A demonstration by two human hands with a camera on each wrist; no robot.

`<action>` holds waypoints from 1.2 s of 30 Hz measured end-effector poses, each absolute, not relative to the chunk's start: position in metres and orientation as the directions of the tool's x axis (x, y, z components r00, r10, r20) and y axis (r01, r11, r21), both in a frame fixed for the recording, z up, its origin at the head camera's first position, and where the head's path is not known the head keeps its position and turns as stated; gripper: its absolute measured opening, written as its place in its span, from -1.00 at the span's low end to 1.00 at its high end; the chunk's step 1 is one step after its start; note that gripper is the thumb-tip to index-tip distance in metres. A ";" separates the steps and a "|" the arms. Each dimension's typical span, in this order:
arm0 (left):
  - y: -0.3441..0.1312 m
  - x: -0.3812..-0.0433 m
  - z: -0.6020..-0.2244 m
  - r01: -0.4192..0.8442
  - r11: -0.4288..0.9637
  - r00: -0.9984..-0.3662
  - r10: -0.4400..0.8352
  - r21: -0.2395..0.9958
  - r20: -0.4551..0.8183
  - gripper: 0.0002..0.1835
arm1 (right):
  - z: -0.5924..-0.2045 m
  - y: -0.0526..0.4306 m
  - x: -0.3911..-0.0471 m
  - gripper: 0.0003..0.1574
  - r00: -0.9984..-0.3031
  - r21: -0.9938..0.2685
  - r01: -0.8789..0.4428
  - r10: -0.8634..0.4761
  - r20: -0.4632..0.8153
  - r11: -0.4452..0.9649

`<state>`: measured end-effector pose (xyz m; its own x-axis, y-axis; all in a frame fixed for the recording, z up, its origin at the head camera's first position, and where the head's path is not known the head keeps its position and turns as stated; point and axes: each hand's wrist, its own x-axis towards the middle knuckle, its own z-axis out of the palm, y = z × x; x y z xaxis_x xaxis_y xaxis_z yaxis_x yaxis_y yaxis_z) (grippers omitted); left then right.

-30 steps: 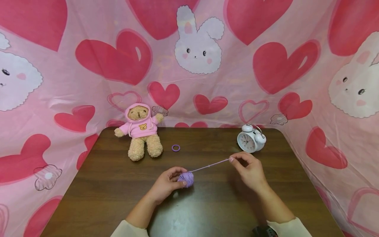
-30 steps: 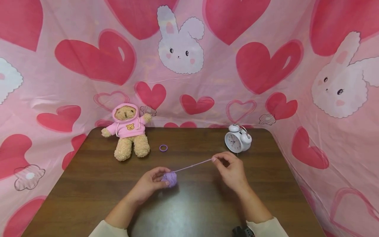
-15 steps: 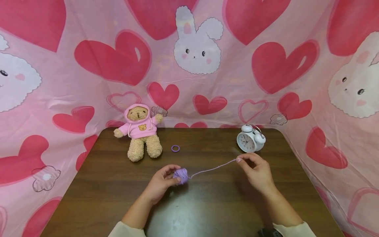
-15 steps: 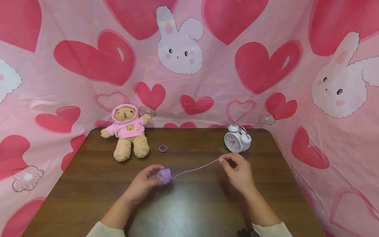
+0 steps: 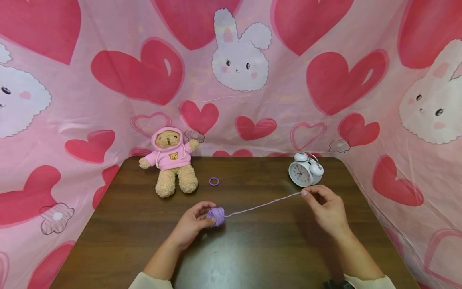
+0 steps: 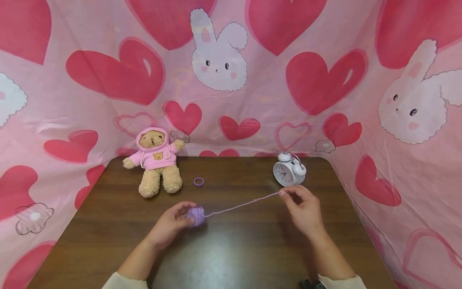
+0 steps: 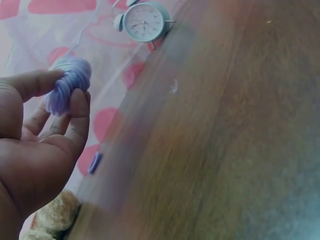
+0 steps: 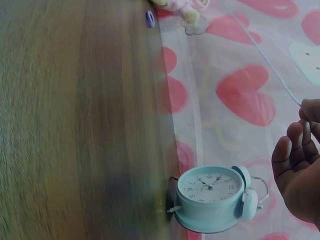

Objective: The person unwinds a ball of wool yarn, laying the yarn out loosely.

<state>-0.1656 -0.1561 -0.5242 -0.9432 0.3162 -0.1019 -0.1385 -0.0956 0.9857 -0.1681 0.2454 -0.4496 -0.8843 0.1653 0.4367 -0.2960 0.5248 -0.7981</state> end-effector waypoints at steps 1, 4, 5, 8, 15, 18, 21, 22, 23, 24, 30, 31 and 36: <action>-0.156 -0.165 -0.524 -0.141 -0.091 -0.940 0.323 0.986 -0.105 -0.42 | -0.448 0.246 -0.167 -0.91 -0.882 -0.800 -0.295 0.173 0.438 0.523; -0.159 -0.164 -0.524 -0.139 -0.075 -0.933 0.344 0.987 -0.105 -0.39 | -0.441 0.246 -0.165 -0.91 -0.878 -0.806 -0.281 0.200 0.435 0.521; -0.159 -0.164 -0.524 -0.138 -0.069 -0.931 0.350 0.988 -0.106 -0.38 | -0.438 0.247 -0.165 -0.92 -0.878 -0.810 -0.277 0.206 0.432 0.517; -0.162 -0.164 -0.526 -0.127 -0.051 -0.922 0.373 0.991 -0.100 -0.38 | -0.435 0.250 -0.165 -0.92 -0.876 -0.819 -0.269 0.224 0.427 0.507; -0.169 -0.162 -0.528 -0.134 -0.046 -0.900 0.424 0.990 -0.103 -0.38 | -0.439 0.269 -0.171 -0.88 -0.865 -0.816 -0.272 0.241 0.439 0.510; -0.172 -0.161 -0.528 -0.133 -0.049 -0.902 0.420 0.990 -0.101 -0.38 | -0.440 0.275 -0.173 -0.87 -0.863 -0.823 -0.263 0.259 0.434 0.503; -0.174 -0.161 -0.528 -0.131 -0.055 -0.911 0.401 0.990 -0.098 -0.39 | -0.441 0.280 -0.173 -0.86 -0.864 -0.833 -0.240 0.282 0.417 0.499; -0.175 -0.162 -0.527 -0.129 -0.058 -0.914 0.394 0.990 -0.096 -0.39 | -0.441 0.281 -0.172 -0.85 -0.864 -0.838 -0.232 0.291 0.411 0.494; -0.176 -0.162 -0.527 -0.128 -0.065 -0.917 0.387 0.990 -0.094 -0.40 | -0.441 0.283 -0.172 -0.85 -0.864 -0.839 -0.223 0.298 0.406 0.496; -0.176 -0.163 -0.527 -0.124 -0.067 -0.920 0.381 0.990 -0.090 -0.41 | -0.441 0.284 -0.172 -0.85 -0.864 -0.843 -0.216 0.306 0.400 0.493; -0.183 -0.163 -0.522 -0.117 -0.066 -0.935 0.344 0.991 -0.087 -0.40 | -0.441 0.292 -0.169 -0.83 -0.866 -0.862 -0.177 0.342 0.366 0.474; -0.184 -0.163 -0.521 -0.119 -0.064 -0.937 0.338 0.991 -0.090 -0.39 | -0.440 0.294 -0.169 -0.82 -0.865 -0.863 -0.171 0.347 0.363 0.476; -0.192 -0.164 -0.519 -0.128 -0.064 -0.945 0.311 0.990 -0.102 -0.39 | -0.440 0.301 -0.169 -0.80 -0.862 -0.872 -0.166 0.362 0.355 0.461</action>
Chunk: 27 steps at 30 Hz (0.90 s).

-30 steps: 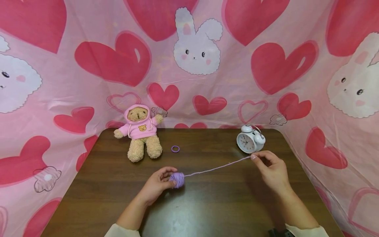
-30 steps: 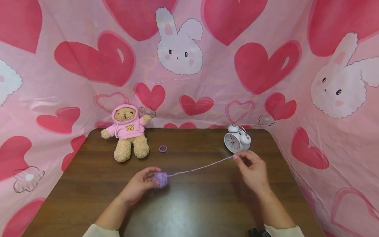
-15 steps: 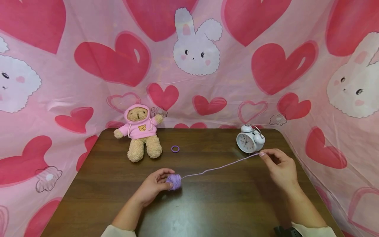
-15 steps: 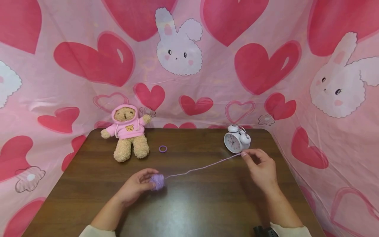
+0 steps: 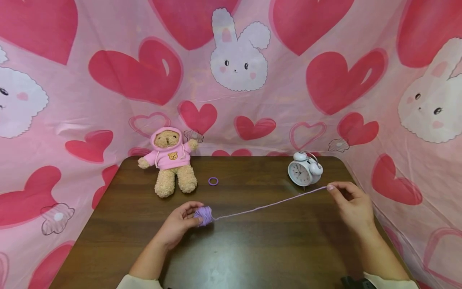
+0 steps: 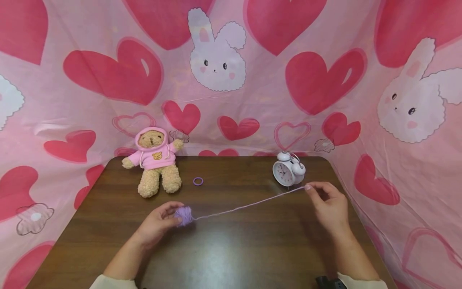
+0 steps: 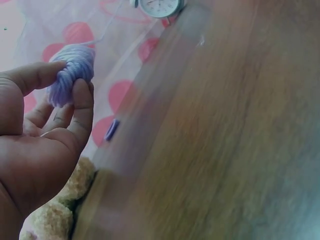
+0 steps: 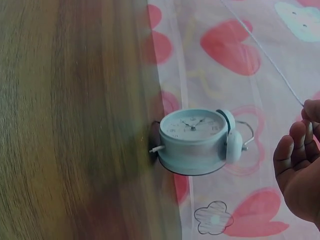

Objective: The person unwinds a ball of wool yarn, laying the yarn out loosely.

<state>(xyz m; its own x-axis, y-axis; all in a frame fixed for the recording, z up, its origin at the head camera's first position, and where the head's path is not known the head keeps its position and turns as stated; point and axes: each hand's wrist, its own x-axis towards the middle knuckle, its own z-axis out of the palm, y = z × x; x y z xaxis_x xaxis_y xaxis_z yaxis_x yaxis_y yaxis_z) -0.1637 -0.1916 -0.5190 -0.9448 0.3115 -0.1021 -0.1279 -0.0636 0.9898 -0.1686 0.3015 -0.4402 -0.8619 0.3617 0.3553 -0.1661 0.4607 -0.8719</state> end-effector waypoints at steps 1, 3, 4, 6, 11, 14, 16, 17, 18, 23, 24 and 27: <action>-0.193 -0.164 -0.519 -0.128 -0.067 -0.945 0.311 0.989 -0.102 -0.39 | -0.440 0.303 -0.169 -0.80 -0.860 -0.877 -0.171 0.367 0.355 0.450; -0.197 -0.164 -0.520 -0.128 -0.071 -0.946 0.308 0.989 -0.100 -0.39 | -0.440 0.305 -0.169 -0.77 -0.856 -0.888 -0.169 0.383 0.347 0.427; -0.199 -0.164 -0.521 -0.127 -0.069 -0.947 0.306 0.990 -0.100 -0.39 | -0.440 0.306 -0.169 -0.77 -0.854 -0.894 -0.170 0.390 0.343 0.413; -0.202 -0.164 -0.522 -0.126 -0.065 -0.949 0.298 0.990 -0.101 -0.40 | -0.439 0.308 -0.168 -0.78 -0.849 -0.899 -0.173 0.402 0.344 0.403; -0.211 -0.164 -0.526 -0.127 -0.042 -0.955 0.273 0.991 -0.111 -0.42 | -0.438 0.315 -0.169 -0.78 -0.836 -0.902 -0.163 0.429 0.341 0.400; -0.218 -0.163 -0.527 -0.130 -0.044 -0.955 0.275 0.991 -0.113 -0.41 | -0.438 0.320 -0.169 -0.76 -0.832 -0.903 -0.139 0.446 0.329 0.406; -0.221 -0.162 -0.527 -0.134 -0.049 -0.955 0.275 0.990 -0.115 -0.40 | -0.439 0.324 -0.170 -0.76 -0.828 -0.902 -0.123 0.458 0.323 0.414; -0.223 -0.162 -0.527 -0.138 -0.052 -0.955 0.272 0.989 -0.119 -0.40 | -0.439 0.326 -0.170 -0.77 -0.828 -0.904 -0.115 0.463 0.317 0.413; -0.225 -0.162 -0.526 -0.142 -0.056 -0.956 0.268 0.988 -0.122 -0.40 | -0.440 0.328 -0.170 -0.77 -0.828 -0.908 -0.110 0.468 0.309 0.405; -0.233 -0.161 -0.524 -0.149 -0.067 -0.963 0.238 0.987 -0.130 -0.39 | -0.440 0.337 -0.169 -0.84 -0.824 -0.932 -0.088 0.500 0.267 0.352; -0.234 -0.161 -0.523 -0.150 -0.069 -0.964 0.232 0.986 -0.131 -0.39 | -0.439 0.338 -0.169 -0.85 -0.823 -0.935 -0.091 0.503 0.264 0.343; -0.239 -0.160 -0.521 -0.158 -0.067 -0.966 0.216 0.985 -0.140 -0.40 | -0.437 0.342 -0.168 -0.87 -0.818 -0.932 -0.091 0.508 0.271 0.351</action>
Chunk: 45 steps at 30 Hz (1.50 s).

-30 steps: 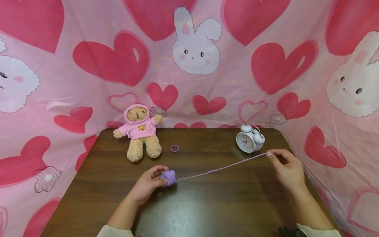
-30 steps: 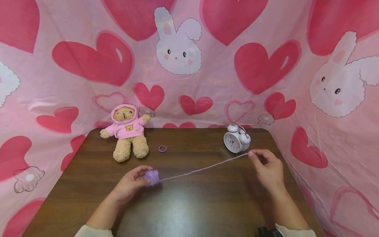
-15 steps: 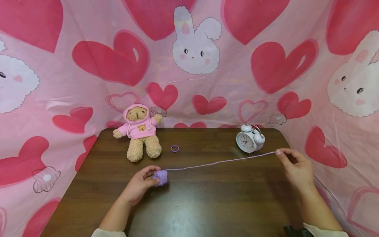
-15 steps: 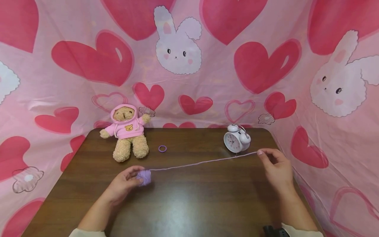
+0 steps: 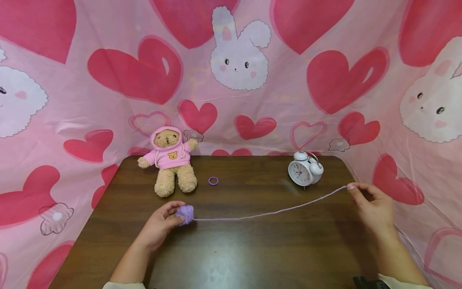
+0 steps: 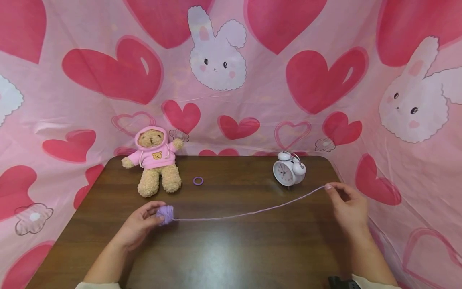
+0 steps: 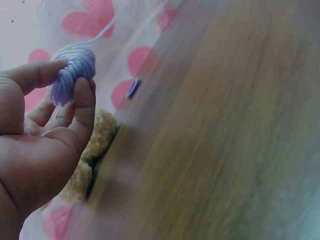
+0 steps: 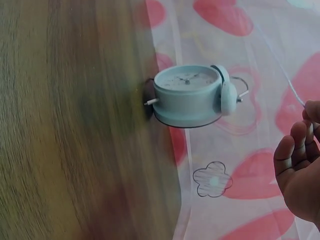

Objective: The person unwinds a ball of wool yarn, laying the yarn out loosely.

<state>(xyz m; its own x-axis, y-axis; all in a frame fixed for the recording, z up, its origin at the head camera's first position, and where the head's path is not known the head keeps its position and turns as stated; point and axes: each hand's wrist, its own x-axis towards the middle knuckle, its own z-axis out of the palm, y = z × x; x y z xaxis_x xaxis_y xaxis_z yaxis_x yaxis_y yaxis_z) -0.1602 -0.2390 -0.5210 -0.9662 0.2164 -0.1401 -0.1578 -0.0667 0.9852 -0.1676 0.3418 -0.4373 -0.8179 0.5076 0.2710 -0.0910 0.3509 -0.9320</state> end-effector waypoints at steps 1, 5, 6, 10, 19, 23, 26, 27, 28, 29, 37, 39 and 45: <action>-0.241 -0.160 -0.520 -0.160 -0.062 -0.967 0.211 0.985 -0.143 -0.39 | -0.437 0.343 -0.167 -0.88 -0.815 -0.925 -0.085 0.509 0.278 0.369; -0.248 -0.159 -0.519 -0.162 -0.051 -0.969 0.197 0.985 -0.149 -0.39 | -0.436 0.348 -0.165 -0.89 -0.803 -0.909 -0.070 0.518 0.296 0.411; -0.250 -0.158 -0.519 -0.160 -0.044 -0.969 0.196 0.986 -0.149 -0.39 | -0.436 0.350 -0.166 -0.90 -0.802 -0.918 -0.075 0.523 0.288 0.391; -0.259 -0.158 -0.523 -0.141 -0.011 -0.973 0.186 0.990 -0.136 -0.41 | -0.434 0.356 -0.166 -0.92 -0.797 -0.946 -0.070 0.552 0.243 0.316; -0.280 -0.155 -0.528 -0.104 0.034 -0.941 0.321 0.994 -0.109 -0.40 | -0.434 0.371 -0.167 -0.94 -0.783 -0.963 -0.070 0.584 0.215 0.260; -0.287 -0.153 -0.529 -0.085 -0.006 -0.904 0.420 0.996 -0.074 -0.52 | -0.434 0.375 -0.167 -0.95 -0.779 -0.969 -0.105 0.587 0.220 0.223; -0.291 -0.152 -0.531 -0.071 -0.058 -0.896 0.443 0.996 -0.039 -0.60 | -0.434 0.378 -0.167 -0.94 -0.781 -0.971 -0.091 0.589 0.206 0.220; -0.292 -0.152 -0.532 -0.068 -0.079 -0.897 0.442 0.995 -0.026 -0.61 | -0.434 0.379 -0.166 -0.94 -0.784 -0.976 -0.090 0.590 0.193 0.199; -0.293 -0.152 -0.532 -0.068 -0.100 -0.900 0.437 0.993 -0.018 -0.61 | -0.434 0.380 -0.166 -0.94 -0.785 -0.979 -0.091 0.592 0.182 0.180; -0.293 -0.152 -0.532 -0.067 -0.119 -0.904 0.427 0.991 -0.010 -0.61 | -0.435 0.381 -0.166 -0.93 -0.786 -0.982 -0.091 0.594 0.172 0.165; -0.299 -0.153 -0.529 -0.068 -0.106 -0.959 0.281 0.992 -0.036 -0.61 | -0.441 0.388 -0.165 -0.92 -0.775 -0.990 -0.085 0.617 0.139 0.115; -0.300 -0.153 -0.529 -0.074 -0.083 -0.969 0.242 0.994 -0.052 -0.62 | -0.443 0.390 -0.165 -0.91 -0.777 -0.988 -0.069 0.614 0.141 0.140; -0.306 -0.150 -0.527 -0.096 -0.062 -0.981 0.176 0.994 -0.083 -0.64 | -0.451 0.396 -0.165 -0.86 -0.790 -0.984 -0.028 0.598 0.131 0.178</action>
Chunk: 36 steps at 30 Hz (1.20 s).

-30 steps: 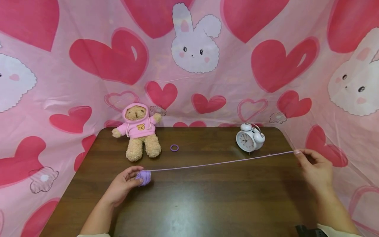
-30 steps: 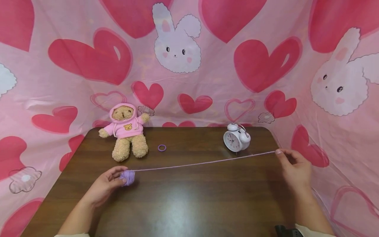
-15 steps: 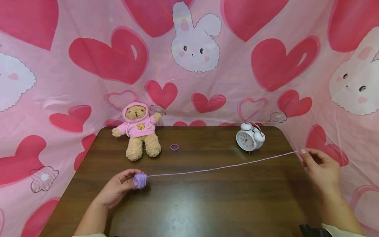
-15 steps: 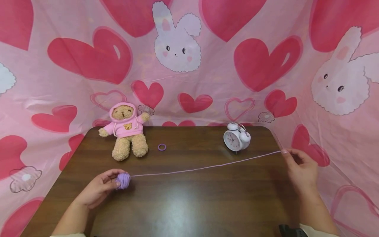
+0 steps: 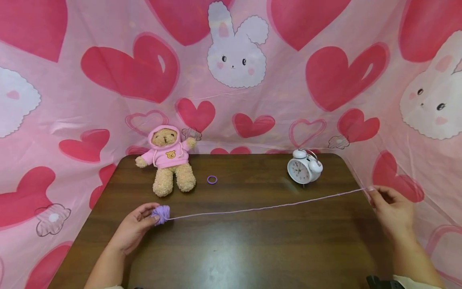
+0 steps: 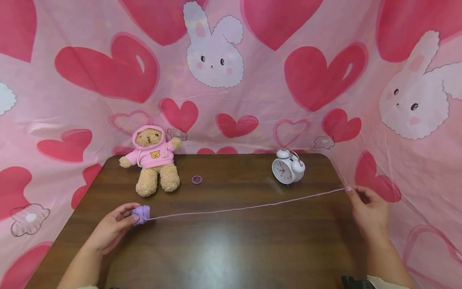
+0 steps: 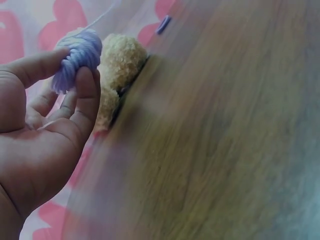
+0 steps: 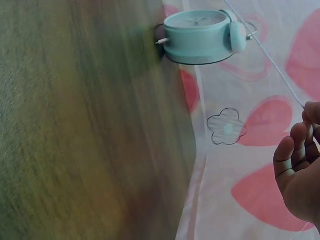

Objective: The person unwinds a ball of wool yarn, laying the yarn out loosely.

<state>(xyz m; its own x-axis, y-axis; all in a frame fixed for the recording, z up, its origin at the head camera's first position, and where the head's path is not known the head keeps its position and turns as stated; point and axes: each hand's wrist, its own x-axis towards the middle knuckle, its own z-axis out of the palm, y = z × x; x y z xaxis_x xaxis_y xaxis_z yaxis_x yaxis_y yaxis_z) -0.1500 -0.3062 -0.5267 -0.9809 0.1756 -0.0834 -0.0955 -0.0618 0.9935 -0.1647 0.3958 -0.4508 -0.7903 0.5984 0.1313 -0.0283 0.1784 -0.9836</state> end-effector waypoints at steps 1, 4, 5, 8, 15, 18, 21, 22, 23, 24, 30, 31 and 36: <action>-0.307 -0.149 -0.526 -0.098 -0.062 -0.982 0.170 0.993 -0.087 -0.64 | -0.452 0.397 -0.165 -0.86 -0.795 -0.982 -0.021 0.593 0.129 0.185; -0.311 -0.148 -0.526 -0.093 -0.062 -0.984 0.157 0.994 -0.082 -0.64 | -0.456 0.400 -0.166 -0.81 -0.806 -0.979 0.003 0.580 0.118 0.204; -0.312 -0.148 -0.525 -0.089 -0.063 -0.985 0.154 0.994 -0.079 -0.64 | -0.458 0.402 -0.166 -0.80 -0.808 -0.974 0.017 0.577 0.119 0.225; -0.316 -0.147 -0.525 -0.084 -0.061 -0.987 0.144 0.995 -0.074 -0.65 | -0.462 0.406 -0.166 -0.76 -0.810 -0.960 0.056 0.575 0.118 0.275; -0.326 -0.144 -0.527 -0.080 -0.061 -0.989 0.129 0.995 -0.072 -0.66 | -0.478 0.420 -0.165 -0.78 -0.836 -0.874 0.142 0.529 0.147 0.465; -0.328 -0.144 -0.527 -0.074 -0.066 -0.989 0.136 0.995 -0.065 -0.67 | -0.486 0.428 -0.166 -0.88 -0.857 -0.826 0.155 0.489 0.161 0.543; -0.330 -0.143 -0.527 -0.073 -0.070 -0.989 0.131 0.995 -0.063 -0.67 | -0.493 0.435 -0.165 -0.70 -0.881 -0.787 0.150 0.441 0.168 0.599; -0.331 -0.143 -0.527 -0.073 -0.071 -0.990 0.128 0.995 -0.063 -0.67 | -0.495 0.437 -0.165 -0.63 -0.889 -0.776 0.150 0.428 0.166 0.613; -0.331 -0.143 -0.527 -0.073 -0.072 -0.990 0.124 0.995 -0.064 -0.68 | -0.497 0.439 -0.165 -0.59 -0.896 -0.765 0.152 0.415 0.161 0.626; -0.332 -0.143 -0.527 -0.075 -0.074 -0.991 0.119 0.994 -0.066 -0.68 | -0.498 0.441 -0.165 -0.57 -0.904 -0.751 0.154 0.399 0.155 0.642; -0.335 -0.143 -0.528 -0.089 -0.086 -0.993 0.085 0.992 -0.081 -0.67 | -0.505 0.450 -0.162 -0.51 -0.944 -0.682 0.151 0.308 0.115 0.716; -0.335 -0.143 -0.527 -0.091 -0.087 -0.993 0.079 0.992 -0.084 -0.67 | -0.506 0.451 -0.162 -0.53 -0.950 -0.669 0.145 0.291 0.112 0.729; -0.335 -0.144 -0.528 -0.106 -0.087 -0.993 0.064 0.990 -0.101 -0.68 | -0.510 0.453 -0.163 -0.54 -0.973 -0.603 0.144 0.222 0.056 0.785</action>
<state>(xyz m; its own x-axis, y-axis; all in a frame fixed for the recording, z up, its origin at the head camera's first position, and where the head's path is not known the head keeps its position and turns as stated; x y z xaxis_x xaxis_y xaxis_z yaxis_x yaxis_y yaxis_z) -0.1443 -0.3353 -0.5277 -0.9928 0.0637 -0.1011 -0.1065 -0.0872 0.9905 -0.1626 0.4532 -0.5102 -0.9735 0.2218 0.0564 0.1438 0.7848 -0.6028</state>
